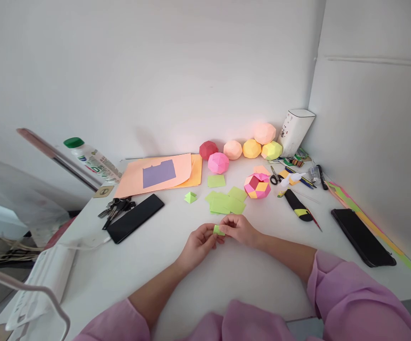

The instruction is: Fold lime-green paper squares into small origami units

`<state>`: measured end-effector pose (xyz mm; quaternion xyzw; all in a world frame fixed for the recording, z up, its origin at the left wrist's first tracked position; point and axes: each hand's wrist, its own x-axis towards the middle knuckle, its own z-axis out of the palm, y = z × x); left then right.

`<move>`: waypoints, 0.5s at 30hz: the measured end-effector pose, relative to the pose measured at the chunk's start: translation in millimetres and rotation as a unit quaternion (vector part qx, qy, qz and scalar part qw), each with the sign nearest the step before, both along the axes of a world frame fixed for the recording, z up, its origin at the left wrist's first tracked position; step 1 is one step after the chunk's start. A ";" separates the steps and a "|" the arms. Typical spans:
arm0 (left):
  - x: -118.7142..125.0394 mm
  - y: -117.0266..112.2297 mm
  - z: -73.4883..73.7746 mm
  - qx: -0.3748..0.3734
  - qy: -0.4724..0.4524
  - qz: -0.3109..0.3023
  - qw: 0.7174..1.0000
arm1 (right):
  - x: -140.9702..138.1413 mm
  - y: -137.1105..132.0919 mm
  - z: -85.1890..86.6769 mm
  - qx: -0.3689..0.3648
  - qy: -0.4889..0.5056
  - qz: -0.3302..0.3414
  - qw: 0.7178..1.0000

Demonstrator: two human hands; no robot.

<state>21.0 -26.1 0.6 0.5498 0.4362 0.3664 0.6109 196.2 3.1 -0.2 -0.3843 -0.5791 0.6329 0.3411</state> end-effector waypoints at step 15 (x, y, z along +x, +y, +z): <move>0.3 4.6 6.4 -0.055 -0.040 0.049 0.996 | -4.1 -5.4 -4.6 0.177 -0.068 -0.084 0.978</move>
